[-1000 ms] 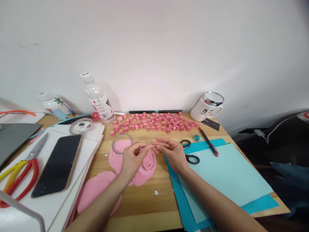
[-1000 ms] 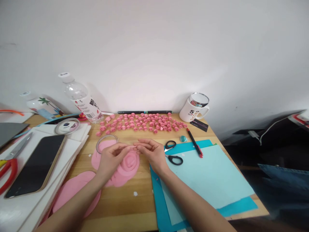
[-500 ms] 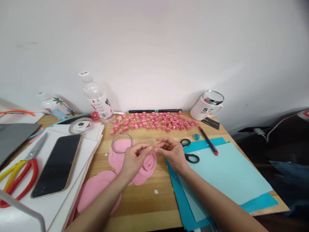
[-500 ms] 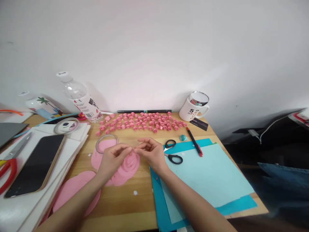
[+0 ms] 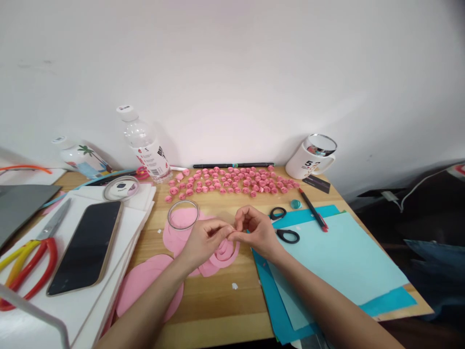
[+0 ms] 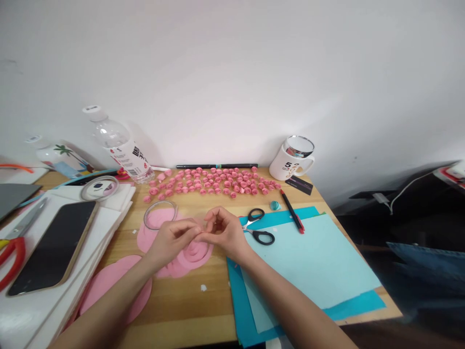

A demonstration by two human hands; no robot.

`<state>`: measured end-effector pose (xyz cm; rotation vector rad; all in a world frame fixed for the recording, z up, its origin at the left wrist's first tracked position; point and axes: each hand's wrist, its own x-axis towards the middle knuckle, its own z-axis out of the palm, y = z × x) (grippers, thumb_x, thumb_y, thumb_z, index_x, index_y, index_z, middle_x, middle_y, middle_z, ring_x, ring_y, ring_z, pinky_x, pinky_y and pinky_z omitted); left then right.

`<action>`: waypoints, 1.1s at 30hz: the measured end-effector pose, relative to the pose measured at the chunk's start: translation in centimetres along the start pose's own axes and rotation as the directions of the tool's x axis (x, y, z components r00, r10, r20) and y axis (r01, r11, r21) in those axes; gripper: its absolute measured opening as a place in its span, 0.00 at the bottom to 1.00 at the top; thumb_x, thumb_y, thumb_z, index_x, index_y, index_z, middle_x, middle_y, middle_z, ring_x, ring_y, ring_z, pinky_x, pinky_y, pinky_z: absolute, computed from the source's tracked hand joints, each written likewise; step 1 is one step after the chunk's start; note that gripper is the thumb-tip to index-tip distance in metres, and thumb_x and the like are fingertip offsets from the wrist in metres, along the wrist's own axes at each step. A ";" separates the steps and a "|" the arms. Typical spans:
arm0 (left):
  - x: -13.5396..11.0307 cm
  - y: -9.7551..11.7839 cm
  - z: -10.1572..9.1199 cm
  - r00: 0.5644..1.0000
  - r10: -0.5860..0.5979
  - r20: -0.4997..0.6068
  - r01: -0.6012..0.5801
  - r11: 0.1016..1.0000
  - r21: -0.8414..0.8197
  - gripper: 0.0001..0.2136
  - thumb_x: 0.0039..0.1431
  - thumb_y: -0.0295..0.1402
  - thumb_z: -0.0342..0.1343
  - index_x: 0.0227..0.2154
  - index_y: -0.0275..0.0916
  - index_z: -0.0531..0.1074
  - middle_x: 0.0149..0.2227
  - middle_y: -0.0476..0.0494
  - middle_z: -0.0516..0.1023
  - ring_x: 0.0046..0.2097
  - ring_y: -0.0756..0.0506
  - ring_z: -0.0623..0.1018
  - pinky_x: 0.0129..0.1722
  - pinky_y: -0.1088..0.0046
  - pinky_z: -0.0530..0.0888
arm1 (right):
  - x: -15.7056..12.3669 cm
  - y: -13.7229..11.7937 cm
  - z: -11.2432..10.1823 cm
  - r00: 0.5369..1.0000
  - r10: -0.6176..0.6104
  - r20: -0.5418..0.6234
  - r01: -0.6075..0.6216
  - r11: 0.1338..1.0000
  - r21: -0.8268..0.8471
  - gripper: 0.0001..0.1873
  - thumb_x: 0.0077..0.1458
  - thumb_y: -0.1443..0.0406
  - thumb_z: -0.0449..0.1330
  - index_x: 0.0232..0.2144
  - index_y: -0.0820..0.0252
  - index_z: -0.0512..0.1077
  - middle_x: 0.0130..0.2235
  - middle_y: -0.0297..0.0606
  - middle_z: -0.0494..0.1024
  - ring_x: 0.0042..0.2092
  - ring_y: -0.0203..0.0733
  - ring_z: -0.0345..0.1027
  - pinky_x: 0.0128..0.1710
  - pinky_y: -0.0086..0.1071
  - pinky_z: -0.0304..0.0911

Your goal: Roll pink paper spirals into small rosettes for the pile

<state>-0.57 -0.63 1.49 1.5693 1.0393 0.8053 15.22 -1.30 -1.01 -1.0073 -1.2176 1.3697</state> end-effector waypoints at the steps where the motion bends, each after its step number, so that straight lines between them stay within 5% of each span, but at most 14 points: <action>1: 0.0 -0.1 -0.1 1.000 0.005 0.030 -0.005 1.000 0.000 0.12 0.53 0.35 0.52 0.19 0.34 0.71 0.20 0.50 0.70 0.24 0.53 0.67 0.24 0.79 0.63 | 0.0 0.0 0.0 1.000 -0.003 0.026 0.004 1.000 -0.018 0.25 0.28 0.61 0.73 0.28 0.58 0.65 0.21 0.26 0.66 0.23 0.31 0.59 0.23 0.26 0.56; 14: -0.1 -0.6 -0.5 0.934 -0.156 0.322 0.204 0.972 -0.120 0.08 0.49 0.33 0.56 0.22 0.33 0.75 0.26 0.46 0.76 0.28 0.52 0.71 0.27 0.79 0.67 | -0.7 0.5 -0.2 0.972 -0.070 0.225 0.119 0.970 -0.213 0.29 0.30 0.58 0.72 0.33 0.56 0.61 0.21 0.22 0.56 0.22 0.29 0.49 0.20 0.25 0.47; 20: -0.2 -0.6 -0.4 0.928 -0.179 0.328 0.214 0.974 -0.072 0.08 0.47 0.34 0.58 0.22 0.33 0.75 0.24 0.47 0.74 0.26 0.53 0.69 0.24 0.80 0.64 | -0.8 1.3 -0.1 0.963 -0.142 0.230 0.217 0.913 -0.344 0.29 0.29 0.57 0.72 0.18 0.58 0.54 0.19 0.23 0.56 0.22 0.29 0.44 0.20 0.26 0.42; 23: -0.2 -0.5 0.1 0.946 -0.164 0.278 0.192 0.979 -0.074 0.09 0.50 0.33 0.55 0.20 0.34 0.73 0.22 0.49 0.72 0.24 0.53 0.68 0.22 0.80 0.62 | -0.7 1.3 -0.1 0.971 -0.145 0.192 0.208 0.905 -0.370 0.30 0.27 0.57 0.72 0.16 0.58 0.52 0.18 0.24 0.57 0.22 0.29 0.44 0.20 0.26 0.42; 27: -0.1 -0.4 0.6 0.997 -0.077 0.017 0.078 0.993 -0.088 0.10 0.52 0.34 0.53 0.20 0.35 0.71 0.22 0.49 0.72 0.27 0.52 0.69 0.26 0.79 0.66 | -0.3 0.5 0.0 0.995 -0.059 0.080 0.075 0.975 -0.210 0.20 0.36 0.56 0.69 0.21 0.58 0.62 0.19 0.27 0.63 0.21 0.30 0.52 0.20 0.26 0.50; 30: 0.0 -0.5 0.5 0.989 -0.051 -0.141 0.041 0.997 -0.071 0.08 0.52 0.34 0.54 0.22 0.35 0.72 0.24 0.49 0.74 0.28 0.51 0.71 0.28 0.78 0.67 | -0.1 -0.2 0.1 0.998 -0.033 0.051 0.038 0.995 -0.088 0.13 0.43 0.57 0.65 0.27 0.59 0.70 0.26 0.33 0.72 0.27 0.35 0.64 0.26 0.29 0.60; 33: 0.1 -0.8 0.4 0.981 -0.062 -0.184 0.048 0.996 -0.080 0.09 0.51 0.34 0.55 0.21 0.35 0.72 0.23 0.50 0.74 0.27 0.52 0.71 0.28 0.78 0.68 | -0.1 -0.4 0.2 0.994 -0.103 0.046 0.109 0.983 -0.147 0.08 0.46 0.61 0.64 0.31 0.58 0.75 0.30 0.37 0.75 0.32 0.38 0.68 0.30 0.31 0.62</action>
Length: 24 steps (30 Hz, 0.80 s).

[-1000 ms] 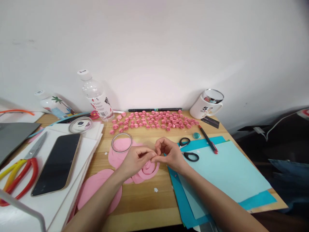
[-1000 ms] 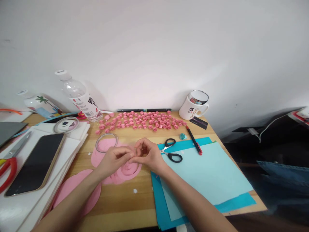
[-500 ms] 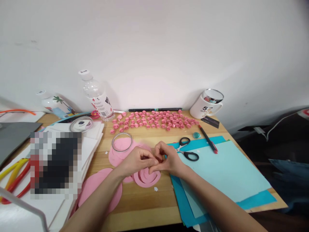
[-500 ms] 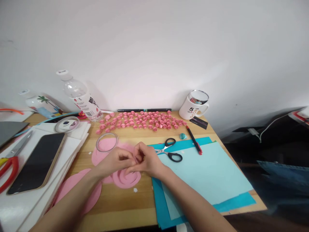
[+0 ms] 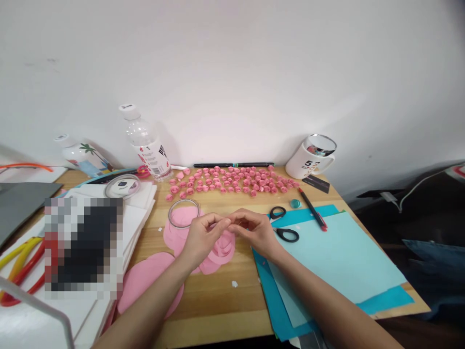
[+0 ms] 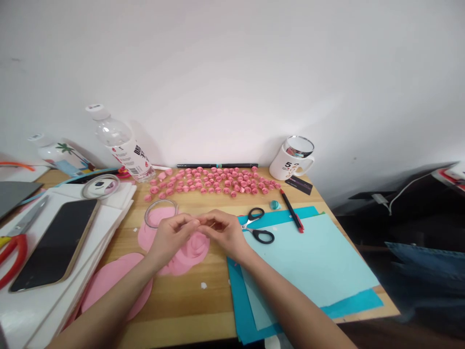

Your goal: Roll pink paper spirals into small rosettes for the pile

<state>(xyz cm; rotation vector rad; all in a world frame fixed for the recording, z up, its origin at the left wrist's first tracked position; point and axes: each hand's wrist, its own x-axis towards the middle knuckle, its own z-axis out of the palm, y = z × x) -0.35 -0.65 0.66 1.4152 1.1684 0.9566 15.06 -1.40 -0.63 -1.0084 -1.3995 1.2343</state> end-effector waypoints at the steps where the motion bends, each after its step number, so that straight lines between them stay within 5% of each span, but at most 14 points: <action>1: 0.0 -0.1 0.0 1.000 -0.003 0.000 0.003 1.000 -0.002 0.09 0.51 0.34 0.55 0.21 0.35 0.72 0.23 0.50 0.74 0.26 0.52 0.71 0.27 0.78 0.68 | 0.0 0.1 0.0 0.999 -0.030 -0.011 0.030 0.999 -0.039 0.08 0.47 0.62 0.63 0.32 0.56 0.76 0.31 0.37 0.75 0.32 0.38 0.68 0.29 0.30 0.62; 8: 0.0 -0.3 0.2 0.998 -0.004 0.068 0.007 0.999 -0.035 0.09 0.51 0.34 0.56 0.32 0.35 0.76 0.30 0.45 0.78 0.31 0.49 0.74 0.30 0.77 0.70 | -0.2 0.7 0.0 0.978 -0.158 -0.136 0.140 0.981 -0.137 0.08 0.49 0.67 0.61 0.33 0.51 0.78 0.34 0.38 0.74 0.36 0.39 0.68 0.30 0.31 0.64; 16: -0.1 0.3 0.4 1.000 0.007 0.025 -0.007 1.000 -0.009 0.09 0.53 0.35 0.55 0.28 0.36 0.77 0.19 0.48 0.75 0.25 0.49 0.73 0.24 0.77 0.69 | 0.0 0.6 0.0 0.983 -0.063 -0.171 0.054 0.997 -0.054 0.06 0.49 0.65 0.60 0.31 0.55 0.77 0.35 0.39 0.78 0.38 0.42 0.71 0.35 0.34 0.68; 24: -0.2 0.5 0.4 1.000 -0.021 0.019 0.021 1.000 -0.021 0.11 0.52 0.37 0.56 0.21 0.35 0.74 0.21 0.46 0.77 0.25 0.50 0.74 0.26 0.77 0.71 | 0.0 0.0 0.0 0.968 0.054 -0.247 -0.059 0.998 -0.012 0.06 0.46 0.64 0.62 0.29 0.57 0.78 0.33 0.39 0.80 0.34 0.44 0.74 0.34 0.35 0.70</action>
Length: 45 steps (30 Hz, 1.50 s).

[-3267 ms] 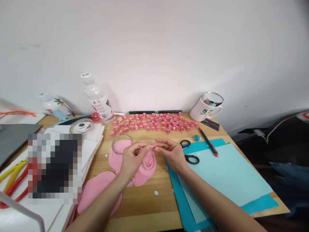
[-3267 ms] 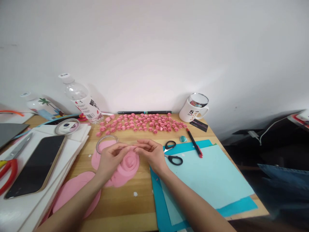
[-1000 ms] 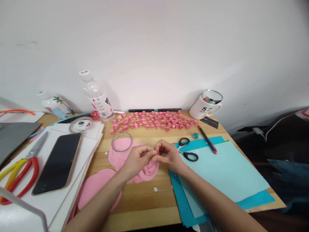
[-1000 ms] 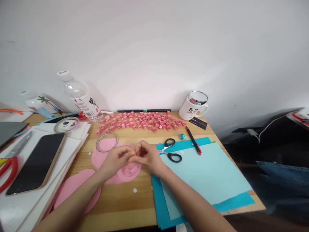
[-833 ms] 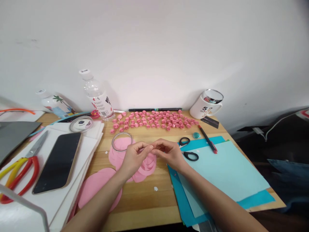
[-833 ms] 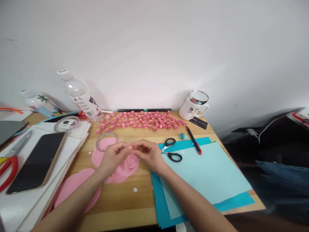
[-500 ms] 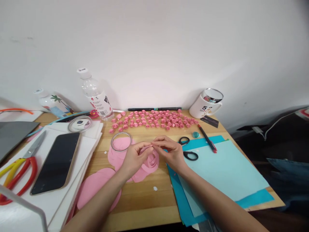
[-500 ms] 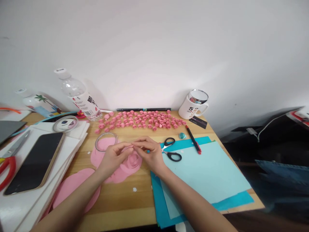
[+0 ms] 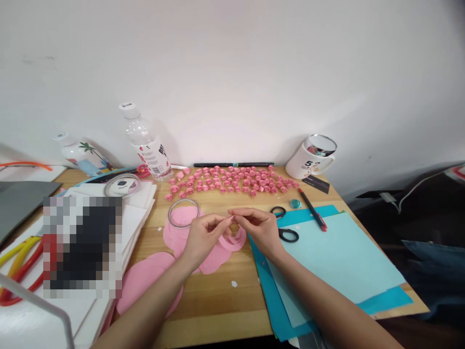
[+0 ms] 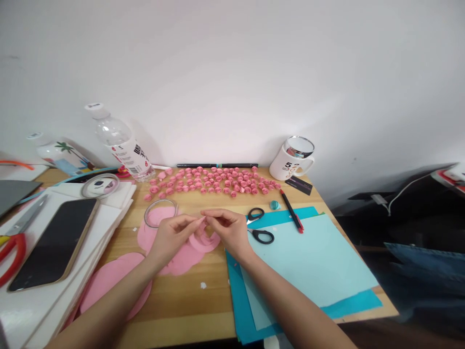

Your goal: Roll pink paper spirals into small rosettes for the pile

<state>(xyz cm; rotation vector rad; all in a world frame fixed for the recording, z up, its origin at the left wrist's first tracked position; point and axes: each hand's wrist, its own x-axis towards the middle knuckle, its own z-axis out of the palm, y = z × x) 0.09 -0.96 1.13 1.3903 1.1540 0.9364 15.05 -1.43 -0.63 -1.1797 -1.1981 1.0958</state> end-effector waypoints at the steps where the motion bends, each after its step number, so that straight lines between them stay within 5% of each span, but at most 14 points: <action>1: 0.0 -0.1 0.0 1.000 -0.002 -0.005 0.002 1.000 0.010 0.11 0.52 0.37 0.56 0.21 0.35 0.74 0.22 0.46 0.77 0.25 0.50 0.74 0.26 0.77 0.70 | 0.0 0.0 0.0 1.000 0.001 -0.001 -0.001 1.000 0.011 0.05 0.46 0.64 0.63 0.29 0.57 0.78 0.32 0.39 0.80 0.34 0.44 0.74 0.33 0.35 0.70; 10: -0.1 -0.2 0.2 1.000 0.014 0.022 -0.014 1.000 0.017 0.10 0.53 0.36 0.54 0.22 0.35 0.74 0.24 0.46 0.77 0.27 0.50 0.74 0.27 0.77 0.70 | 0.3 0.7 -0.2 0.998 0.036 -0.056 -0.029 0.994 0.108 0.06 0.43 0.63 0.65 0.28 0.58 0.77 0.26 0.36 0.79 0.28 0.41 0.73 0.30 0.34 0.69; 21: -0.1 0.4 0.2 0.997 0.013 -0.079 -0.015 1.000 -0.024 0.09 0.52 0.35 0.55 0.24 0.35 0.74 0.18 0.50 0.74 0.22 0.51 0.73 0.25 0.78 0.69 | 0.2 0.6 -0.1 0.991 0.074 -0.112 -0.054 0.984 0.170 0.06 0.40 0.65 0.67 0.26 0.59 0.76 0.28 0.37 0.80 0.28 0.39 0.72 0.31 0.33 0.69; 33: -0.2 0.6 0.2 0.996 0.010 -0.087 -0.012 1.000 -0.028 0.10 0.51 0.38 0.56 0.24 0.35 0.74 0.17 0.50 0.73 0.22 0.51 0.72 0.24 0.78 0.69 | 0.5 0.6 -0.2 0.997 0.075 -0.019 -0.069 0.972 0.223 0.04 0.38 0.68 0.68 0.21 0.59 0.75 0.23 0.32 0.76 0.25 0.34 0.67 0.27 0.27 0.64; 45: 0.2 0.0 -0.1 0.996 -0.014 -0.090 0.009 0.998 -0.058 0.08 0.51 0.34 0.55 0.25 0.34 0.73 0.18 0.51 0.73 0.20 0.53 0.70 0.22 0.79 0.68 | 0.9 1.5 -0.4 0.985 0.166 0.050 -0.173 0.952 0.253 0.08 0.42 0.63 0.66 0.29 0.57 0.78 0.30 0.37 0.80 0.33 0.40 0.73 0.37 0.33 0.67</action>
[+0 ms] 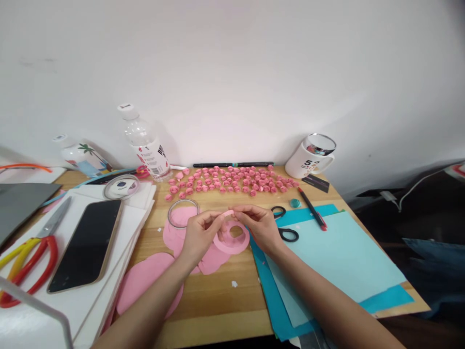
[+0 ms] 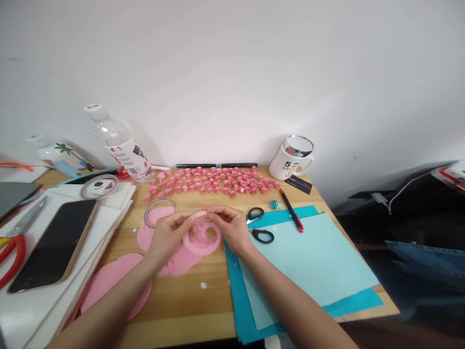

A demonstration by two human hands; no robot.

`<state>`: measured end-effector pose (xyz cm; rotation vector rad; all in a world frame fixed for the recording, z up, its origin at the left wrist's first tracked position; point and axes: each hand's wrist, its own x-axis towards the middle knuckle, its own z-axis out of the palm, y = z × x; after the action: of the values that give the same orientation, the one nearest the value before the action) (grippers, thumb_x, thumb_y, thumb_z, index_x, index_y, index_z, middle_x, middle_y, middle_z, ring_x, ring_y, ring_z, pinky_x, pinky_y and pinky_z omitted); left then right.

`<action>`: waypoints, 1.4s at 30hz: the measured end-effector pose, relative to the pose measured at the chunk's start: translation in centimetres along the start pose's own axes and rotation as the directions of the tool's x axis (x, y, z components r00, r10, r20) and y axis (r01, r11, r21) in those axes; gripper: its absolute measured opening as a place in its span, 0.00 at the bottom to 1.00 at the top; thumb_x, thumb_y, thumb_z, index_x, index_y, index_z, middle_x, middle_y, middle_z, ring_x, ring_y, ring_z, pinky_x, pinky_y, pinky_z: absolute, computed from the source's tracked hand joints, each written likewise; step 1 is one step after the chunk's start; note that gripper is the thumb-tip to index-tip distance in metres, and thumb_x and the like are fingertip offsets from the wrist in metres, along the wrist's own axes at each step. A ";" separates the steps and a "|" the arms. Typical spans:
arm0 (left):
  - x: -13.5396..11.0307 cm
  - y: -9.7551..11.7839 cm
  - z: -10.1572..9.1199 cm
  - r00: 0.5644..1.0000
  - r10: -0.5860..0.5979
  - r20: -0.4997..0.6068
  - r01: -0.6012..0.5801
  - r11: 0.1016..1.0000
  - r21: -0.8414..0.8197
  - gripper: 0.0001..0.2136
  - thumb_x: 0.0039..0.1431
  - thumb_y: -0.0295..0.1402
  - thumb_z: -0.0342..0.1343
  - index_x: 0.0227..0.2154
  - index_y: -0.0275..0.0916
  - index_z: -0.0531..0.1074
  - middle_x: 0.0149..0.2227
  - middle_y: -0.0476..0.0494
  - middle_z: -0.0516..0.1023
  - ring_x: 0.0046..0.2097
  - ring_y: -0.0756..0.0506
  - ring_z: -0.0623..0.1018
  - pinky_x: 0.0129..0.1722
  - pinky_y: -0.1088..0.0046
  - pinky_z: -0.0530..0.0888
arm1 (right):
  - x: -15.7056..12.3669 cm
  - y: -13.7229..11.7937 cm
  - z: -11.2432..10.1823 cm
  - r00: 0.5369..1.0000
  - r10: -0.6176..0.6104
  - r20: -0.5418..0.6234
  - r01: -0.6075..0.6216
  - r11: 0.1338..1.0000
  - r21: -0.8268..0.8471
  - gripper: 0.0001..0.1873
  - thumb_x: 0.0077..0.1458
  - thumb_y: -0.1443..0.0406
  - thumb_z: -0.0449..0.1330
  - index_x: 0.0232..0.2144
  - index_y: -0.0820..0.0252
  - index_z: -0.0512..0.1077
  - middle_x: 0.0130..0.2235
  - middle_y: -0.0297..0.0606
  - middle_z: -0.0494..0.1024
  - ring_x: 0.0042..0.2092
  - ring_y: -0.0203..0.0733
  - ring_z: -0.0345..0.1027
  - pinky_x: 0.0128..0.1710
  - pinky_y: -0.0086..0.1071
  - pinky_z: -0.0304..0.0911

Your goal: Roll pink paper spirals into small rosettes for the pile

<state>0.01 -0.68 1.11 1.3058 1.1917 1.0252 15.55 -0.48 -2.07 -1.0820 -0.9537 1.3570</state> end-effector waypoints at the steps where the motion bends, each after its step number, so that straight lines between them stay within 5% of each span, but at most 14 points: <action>1: 0.0 0.0 0.0 1.000 -0.010 0.008 0.010 1.000 -0.004 0.08 0.51 0.34 0.55 0.24 0.35 0.73 0.18 0.50 0.73 0.20 0.53 0.71 0.21 0.79 0.68 | 0.1 0.1 -0.1 1.000 -0.013 0.005 0.013 1.000 -0.011 0.08 0.42 0.63 0.66 0.29 0.57 0.78 0.30 0.37 0.80 0.33 0.40 0.73 0.37 0.33 0.66; 14: -0.1 -0.1 0.1 0.973 -0.065 0.222 0.072 0.997 -0.022 0.09 0.54 0.35 0.53 0.27 0.34 0.74 0.22 0.48 0.74 0.23 0.52 0.72 0.27 0.76 0.69 | 0.5 0.6 -1.2 0.998 -0.030 0.048 0.033 0.998 -0.051 0.05 0.42 0.64 0.66 0.27 0.57 0.77 0.31 0.36 0.80 0.31 0.37 0.71 0.34 0.31 0.66; 24: 0.1 -0.7 0.2 0.964 -0.061 0.257 0.071 0.997 -0.029 0.09 0.55 0.36 0.53 0.29 0.35 0.74 0.23 0.47 0.75 0.27 0.50 0.74 0.29 0.75 0.71 | 0.7 0.2 -3.3 0.998 -0.066 0.005 0.066 0.994 -0.082 0.05 0.42 0.64 0.66 0.26 0.57 0.77 0.30 0.36 0.80 0.31 0.37 0.70 0.35 0.31 0.65; 31: 0.1 -0.3 0.3 0.957 -0.066 0.283 0.071 0.997 -0.007 0.13 0.56 0.36 0.52 0.21 0.35 0.72 0.23 0.46 0.75 0.27 0.50 0.74 0.30 0.75 0.71 | 0.5 0.1 -3.8 0.999 -0.052 -0.017 0.050 0.994 -0.100 0.08 0.41 0.61 0.66 0.27 0.57 0.77 0.31 0.37 0.80 0.32 0.38 0.71 0.36 0.33 0.66; 42: -0.1 -0.1 0.3 0.979 -0.074 0.192 0.087 0.994 -0.059 0.10 0.54 0.37 0.54 0.28 0.34 0.73 0.20 0.49 0.74 0.22 0.52 0.72 0.24 0.78 0.69 | 0.6 -1.2 -2.6 0.997 -0.075 -0.018 0.072 0.990 -0.119 0.08 0.40 0.62 0.66 0.27 0.58 0.77 0.31 0.37 0.80 0.29 0.36 0.70 0.33 0.32 0.67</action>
<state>0.25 -0.81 1.00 1.2627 1.0485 0.8548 18.43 0.08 -1.63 -1.1373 -1.0584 1.2389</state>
